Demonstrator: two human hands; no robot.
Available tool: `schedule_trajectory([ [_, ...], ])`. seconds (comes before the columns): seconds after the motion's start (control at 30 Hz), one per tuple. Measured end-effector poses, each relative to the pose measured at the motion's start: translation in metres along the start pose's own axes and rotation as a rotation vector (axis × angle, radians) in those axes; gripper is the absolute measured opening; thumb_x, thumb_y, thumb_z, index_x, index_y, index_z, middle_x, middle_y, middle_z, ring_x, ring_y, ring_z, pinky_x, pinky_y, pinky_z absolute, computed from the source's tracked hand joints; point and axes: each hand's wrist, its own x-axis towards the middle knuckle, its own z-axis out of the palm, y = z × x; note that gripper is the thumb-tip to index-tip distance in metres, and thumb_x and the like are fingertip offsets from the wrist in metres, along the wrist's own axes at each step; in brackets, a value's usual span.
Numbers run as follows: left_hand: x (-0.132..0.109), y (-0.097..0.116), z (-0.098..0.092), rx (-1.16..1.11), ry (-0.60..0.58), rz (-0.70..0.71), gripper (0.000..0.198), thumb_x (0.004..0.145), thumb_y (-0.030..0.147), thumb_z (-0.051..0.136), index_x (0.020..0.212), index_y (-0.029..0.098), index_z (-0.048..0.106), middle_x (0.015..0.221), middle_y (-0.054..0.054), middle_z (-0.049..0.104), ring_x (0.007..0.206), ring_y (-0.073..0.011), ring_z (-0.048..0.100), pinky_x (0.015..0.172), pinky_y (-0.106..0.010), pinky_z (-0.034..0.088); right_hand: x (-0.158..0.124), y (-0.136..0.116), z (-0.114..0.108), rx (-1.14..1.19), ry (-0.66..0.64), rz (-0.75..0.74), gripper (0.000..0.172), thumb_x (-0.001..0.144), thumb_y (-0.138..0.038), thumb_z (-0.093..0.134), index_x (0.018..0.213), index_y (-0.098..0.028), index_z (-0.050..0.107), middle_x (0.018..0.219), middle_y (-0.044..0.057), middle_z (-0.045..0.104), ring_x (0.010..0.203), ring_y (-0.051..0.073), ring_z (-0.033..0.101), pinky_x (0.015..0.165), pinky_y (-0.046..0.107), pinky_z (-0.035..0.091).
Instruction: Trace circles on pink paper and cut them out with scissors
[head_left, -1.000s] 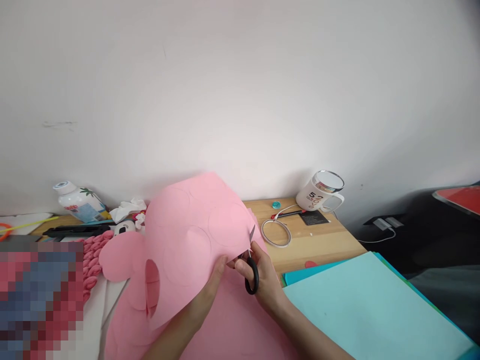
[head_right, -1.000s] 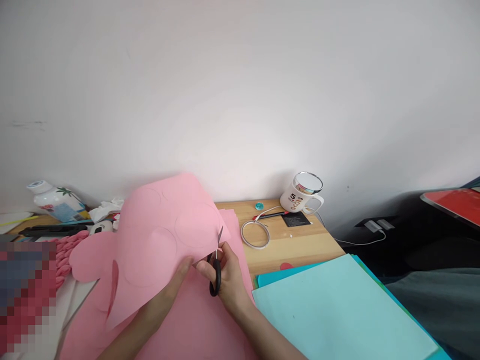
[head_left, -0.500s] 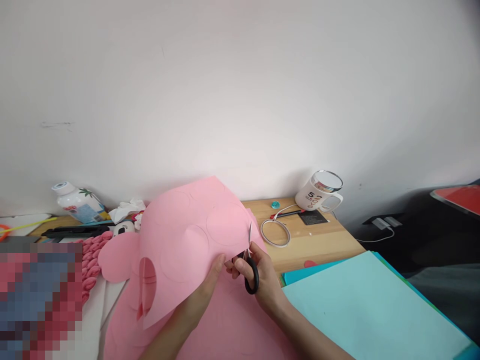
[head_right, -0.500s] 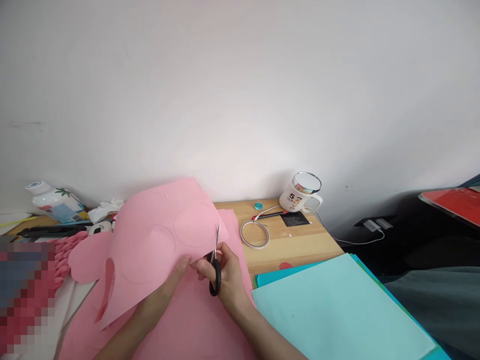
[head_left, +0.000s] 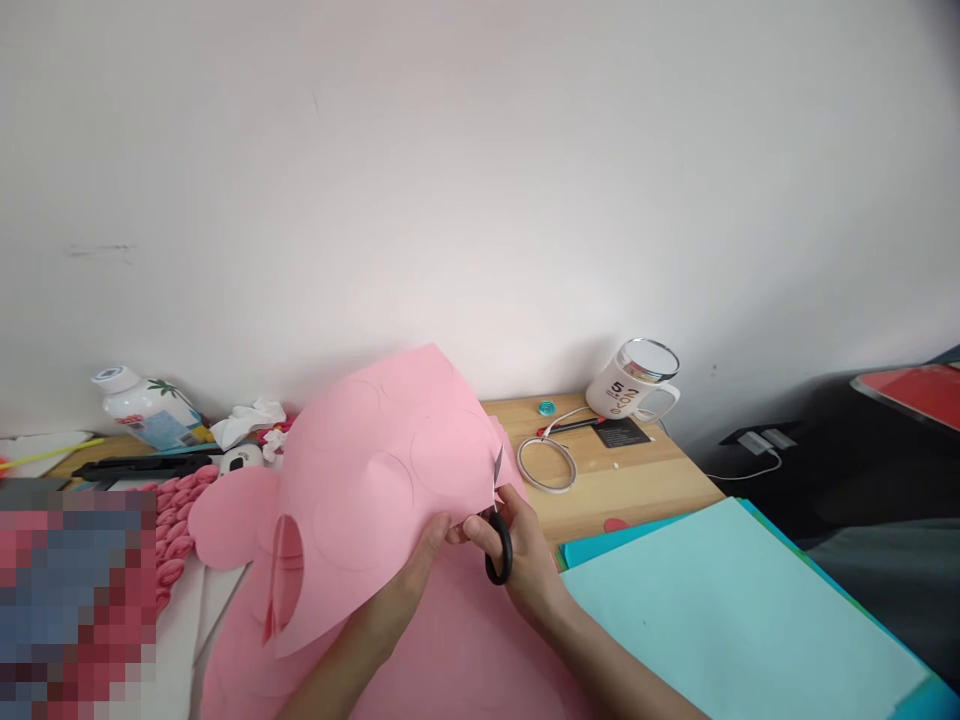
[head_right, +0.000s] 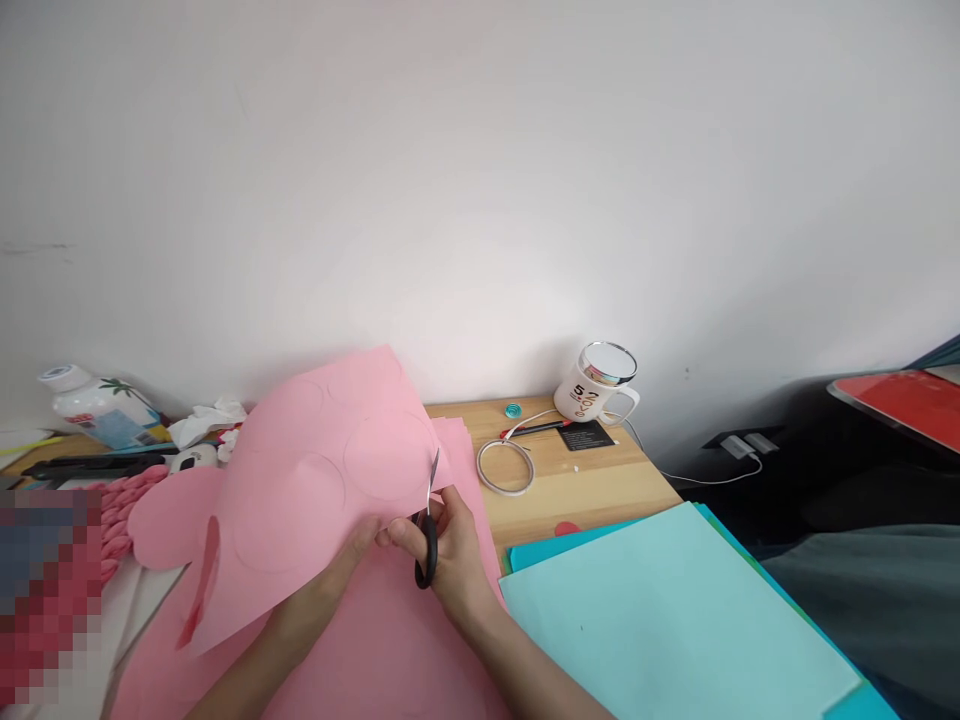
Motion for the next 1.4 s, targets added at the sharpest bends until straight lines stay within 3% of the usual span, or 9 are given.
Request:
schedule_trajectory([
  [0.13, 0.005, -0.009, 0.001, 0.011, -0.070, -0.006, 0.034, 0.076, 0.053, 0.050, 0.062, 0.024, 0.062, 0.085, -0.004, 0.070, 0.091, -0.0228, 0.062, 0.093, -0.036, 0.045, 0.000, -0.003, -0.002, 0.007, -0.034, -0.028, 0.038, 0.069, -0.049, 0.068, 0.083, -0.021, 0.045, 0.069, 0.003, 0.066, 0.066, 0.020, 0.062, 0.058, 0.028, 0.043],
  [0.37, 0.007, -0.020, -0.002, 0.035, -0.104, -0.077, 0.034, 0.079, 0.052, 0.048, 0.064, 0.025, 0.061, 0.086, -0.003, 0.070, 0.092, -0.0228, 0.061, 0.094, -0.037, 0.043, 0.000, 0.000, -0.001, -0.023, -0.011, -0.021, 0.041, 0.069, -0.052, 0.066, 0.080, -0.021, 0.042, 0.069, 0.004, 0.067, 0.071, 0.022, 0.063, 0.060, 0.028, 0.044],
  [0.6, 0.006, -0.018, 0.000, -0.037, -0.107, -0.063, 0.032, 0.078, 0.052, 0.049, 0.074, 0.023, 0.063, 0.092, -0.004, 0.068, 0.091, -0.0213, 0.060, 0.090, -0.035, 0.046, 0.000, -0.003, 0.000, -0.103, 0.014, 0.004, 0.038, 0.071, -0.053, 0.064, 0.077, -0.021, 0.043, 0.064, 0.004, 0.066, 0.069, 0.021, 0.063, 0.060, 0.029, 0.045],
  [1.07, 0.007, -0.011, -0.001, 0.013, -0.148, -0.041, 0.036, 0.077, 0.056, 0.047, 0.062, 0.024, 0.055, 0.076, -0.003, 0.066, 0.082, -0.0217, 0.061, 0.090, -0.037, 0.044, -0.001, 0.002, -0.001, -0.075, 0.079, 0.042, 0.038, 0.069, -0.044, 0.068, 0.066, -0.022, 0.038, 0.059, 0.001, 0.063, 0.058, 0.016, 0.059, 0.051, 0.024, 0.039],
  [1.4, 0.003, -0.011, -0.001, 0.003, -0.121, -0.092, 0.034, 0.078, 0.051, 0.050, 0.060, 0.023, 0.056, 0.086, -0.004, 0.068, 0.093, -0.0221, 0.059, 0.096, -0.037, 0.041, 0.001, -0.003, -0.001, -0.146, 0.090, -0.040, 0.035, 0.070, -0.050, 0.065, 0.075, -0.021, 0.048, 0.068, 0.003, 0.066, 0.059, 0.017, 0.059, 0.058, 0.027, 0.044],
])
